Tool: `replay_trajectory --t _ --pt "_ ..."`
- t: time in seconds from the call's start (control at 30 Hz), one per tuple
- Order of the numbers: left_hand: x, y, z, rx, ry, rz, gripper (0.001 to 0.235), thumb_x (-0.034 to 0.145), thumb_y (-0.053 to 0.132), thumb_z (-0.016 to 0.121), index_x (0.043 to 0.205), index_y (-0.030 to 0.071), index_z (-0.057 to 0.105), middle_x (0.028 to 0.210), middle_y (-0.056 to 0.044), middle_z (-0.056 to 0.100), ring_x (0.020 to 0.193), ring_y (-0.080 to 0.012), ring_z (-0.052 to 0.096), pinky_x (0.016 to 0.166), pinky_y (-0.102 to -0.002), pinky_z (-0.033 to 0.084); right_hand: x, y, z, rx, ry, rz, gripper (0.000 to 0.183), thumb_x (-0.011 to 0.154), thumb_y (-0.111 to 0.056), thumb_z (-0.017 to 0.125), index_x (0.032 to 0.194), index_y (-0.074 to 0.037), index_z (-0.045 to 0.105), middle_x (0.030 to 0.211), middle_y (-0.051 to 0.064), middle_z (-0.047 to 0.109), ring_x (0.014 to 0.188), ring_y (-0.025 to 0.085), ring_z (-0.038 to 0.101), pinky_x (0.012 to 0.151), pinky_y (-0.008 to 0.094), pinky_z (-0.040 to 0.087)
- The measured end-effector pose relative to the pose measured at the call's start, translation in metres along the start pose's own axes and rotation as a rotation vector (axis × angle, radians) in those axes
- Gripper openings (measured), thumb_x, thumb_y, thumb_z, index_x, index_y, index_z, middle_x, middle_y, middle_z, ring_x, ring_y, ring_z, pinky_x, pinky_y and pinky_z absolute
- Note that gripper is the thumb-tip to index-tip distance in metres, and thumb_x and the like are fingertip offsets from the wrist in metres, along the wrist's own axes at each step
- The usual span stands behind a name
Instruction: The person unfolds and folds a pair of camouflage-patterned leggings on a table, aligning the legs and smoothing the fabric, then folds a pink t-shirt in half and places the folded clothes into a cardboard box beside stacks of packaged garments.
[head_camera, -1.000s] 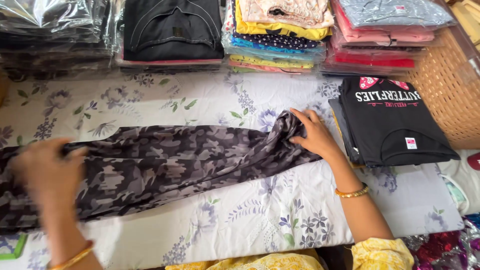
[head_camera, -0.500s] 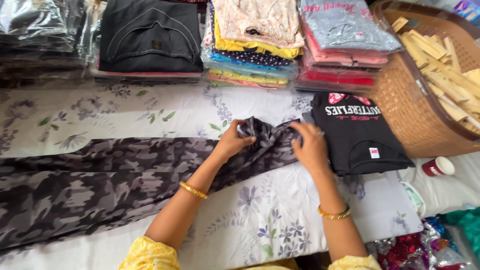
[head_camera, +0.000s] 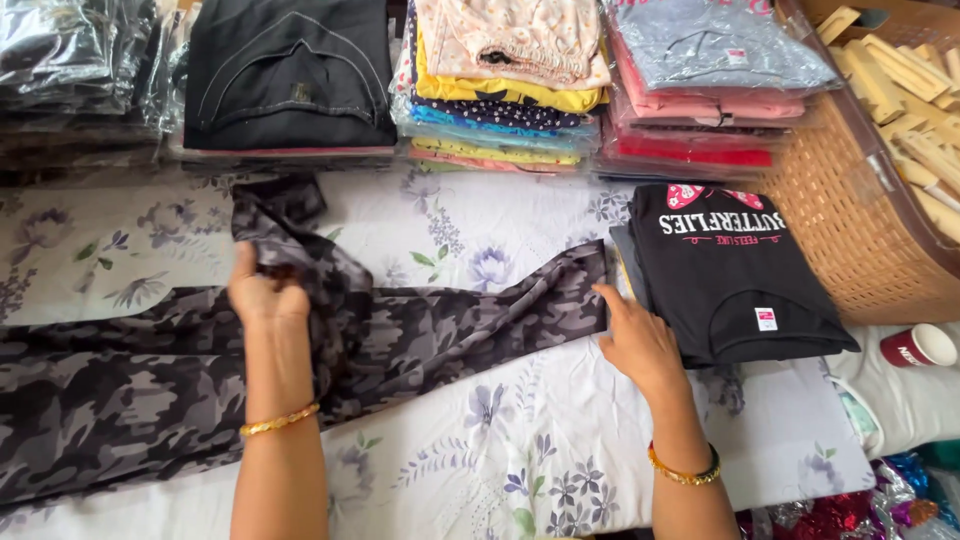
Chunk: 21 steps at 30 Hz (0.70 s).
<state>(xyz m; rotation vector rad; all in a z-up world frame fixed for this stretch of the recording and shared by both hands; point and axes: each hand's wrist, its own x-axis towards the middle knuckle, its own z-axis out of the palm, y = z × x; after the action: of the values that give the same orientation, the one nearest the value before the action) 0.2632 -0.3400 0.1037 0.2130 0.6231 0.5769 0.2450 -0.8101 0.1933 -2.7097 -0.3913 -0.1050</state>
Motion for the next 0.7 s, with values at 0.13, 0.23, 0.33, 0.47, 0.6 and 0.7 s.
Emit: replay_trajectory --t 0.13,0.23,0.33,0.47,0.6,0.7 --pt "0.011 -0.021 -0.009 0.145 -0.064 -0.017 0.038 0.094 0.008 0.064 0.132 0.004 0.056 0.119 -0.01 0.065 0.093 -0.0226 0.069 0.083 -0.037 0.06 -0.001 -0.005 0.007 -0.258 -0.345 0.229 0.074 0.08 -0.013 0.072 0.148 -0.028 0.045 0.094 0.021 0.073 0.092 0.045 0.07 0.081 0.055 0.054" --pt "-0.028 -0.036 0.025 0.273 -0.125 0.131 0.06 0.085 -0.006 0.059 0.142 0.011 0.051 0.125 -0.009 0.06 0.096 -0.0206 0.066 0.087 -0.036 0.056 0.006 -0.006 0.024 -0.244 -0.212 0.233 0.057 0.082 -0.015 0.071 0.136 -0.027 0.055 0.085 0.02 0.073 0.087 0.045 0.07 0.076 0.056 0.054" --pt "-0.067 -0.058 0.046 0.391 -0.284 0.432 0.076 0.081 -0.017 0.054 0.152 0.011 0.046 0.141 -0.009 0.053 0.116 -0.0201 0.056 0.102 -0.036 0.046 0.013 -0.001 0.047 -0.119 0.011 0.273 0.028 0.093 -0.018 0.067 0.12 -0.024 0.068 0.078 0.018 0.073 0.08 0.041 0.071 0.072 0.053 0.053" --pt "-0.083 -0.073 0.048 0.481 -0.513 0.761 0.087 0.083 -0.024 0.05 0.163 0.008 0.036 0.17 -0.009 0.033 0.158 -0.0221 0.033 0.13 -0.034 0.024 0.018 0.01 0.065 0.644 0.329 0.316 0.014 0.101 -0.007 0.055 0.113 -0.008 0.061 0.076 0.011 0.072 0.063 0.024 0.068 0.054 0.041 0.052" --pt "-0.063 -0.055 0.038 0.461 -0.412 0.746 0.091 0.082 -0.022 0.049 0.165 0.01 0.03 0.173 -0.009 0.027 0.16 -0.0235 0.03 0.132 -0.034 0.022 0.014 0.024 0.082 1.229 0.405 0.285 0.016 0.098 -0.003 0.045 0.111 -0.011 0.051 0.092 0.0 0.058 0.071 0.013 0.072 0.061 0.03 0.059" --pt "-0.061 -0.044 0.036 0.538 -0.248 0.788 0.092 0.083 -0.022 0.049 0.166 0.009 0.025 0.174 -0.009 0.02 0.16 -0.0228 0.024 0.131 -0.034 0.021 0.01 0.023 0.085 0.954 0.586 -0.1 0.019 0.106 0.005 0.051 0.123 -0.004 0.053 0.11 0.001 0.052 0.092 0.008 0.049 0.085 0.022 0.044"
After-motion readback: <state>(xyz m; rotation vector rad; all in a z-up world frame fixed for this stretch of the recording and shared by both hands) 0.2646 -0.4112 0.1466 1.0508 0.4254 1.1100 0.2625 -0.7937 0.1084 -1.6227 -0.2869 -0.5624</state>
